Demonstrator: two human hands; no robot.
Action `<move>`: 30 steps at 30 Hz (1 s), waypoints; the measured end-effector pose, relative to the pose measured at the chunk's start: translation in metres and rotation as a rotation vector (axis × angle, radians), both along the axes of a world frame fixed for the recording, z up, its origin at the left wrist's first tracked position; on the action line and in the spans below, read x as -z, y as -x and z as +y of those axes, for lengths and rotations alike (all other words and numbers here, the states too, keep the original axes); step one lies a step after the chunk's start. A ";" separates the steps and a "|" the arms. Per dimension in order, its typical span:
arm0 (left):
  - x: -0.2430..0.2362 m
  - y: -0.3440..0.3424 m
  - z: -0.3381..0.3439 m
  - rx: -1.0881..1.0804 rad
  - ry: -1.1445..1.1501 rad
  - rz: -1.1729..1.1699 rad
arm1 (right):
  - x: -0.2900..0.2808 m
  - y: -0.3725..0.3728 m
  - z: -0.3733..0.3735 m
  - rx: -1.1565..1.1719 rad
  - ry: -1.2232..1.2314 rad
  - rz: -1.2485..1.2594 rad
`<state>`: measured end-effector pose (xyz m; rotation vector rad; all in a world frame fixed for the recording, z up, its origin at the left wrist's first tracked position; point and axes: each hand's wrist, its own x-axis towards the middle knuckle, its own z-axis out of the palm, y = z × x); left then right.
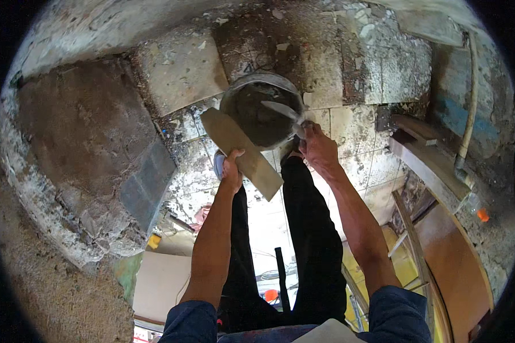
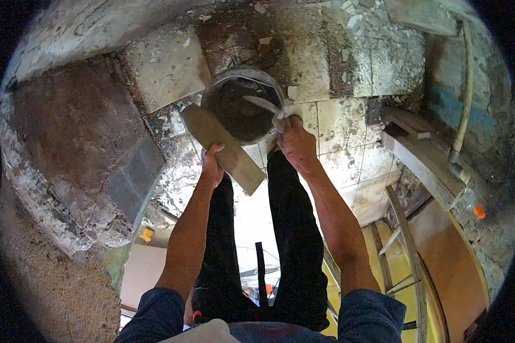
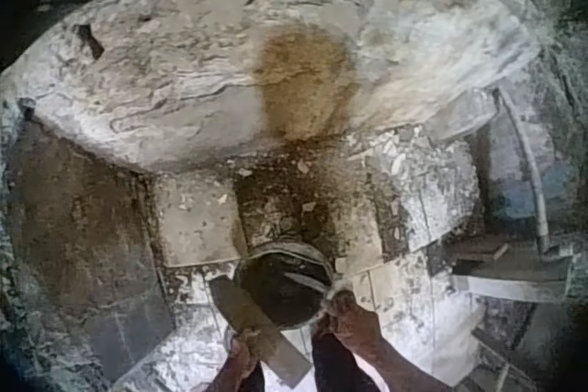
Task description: The person applies cement plaster to a masonry wall using a trowel and a wooden float.
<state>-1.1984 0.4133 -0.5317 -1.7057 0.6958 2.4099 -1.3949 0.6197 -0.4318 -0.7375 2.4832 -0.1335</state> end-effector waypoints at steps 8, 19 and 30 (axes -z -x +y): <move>-0.012 0.003 -0.052 -0.020 0.101 -0.034 | 0.018 -0.010 0.016 0.364 0.640 -0.317; -0.028 0.042 -0.062 0.109 0.155 -0.011 | -0.001 0.046 -0.040 0.653 0.813 -0.828; -0.081 0.173 0.031 0.291 0.123 0.044 | -0.081 0.133 0.065 0.597 0.848 -0.625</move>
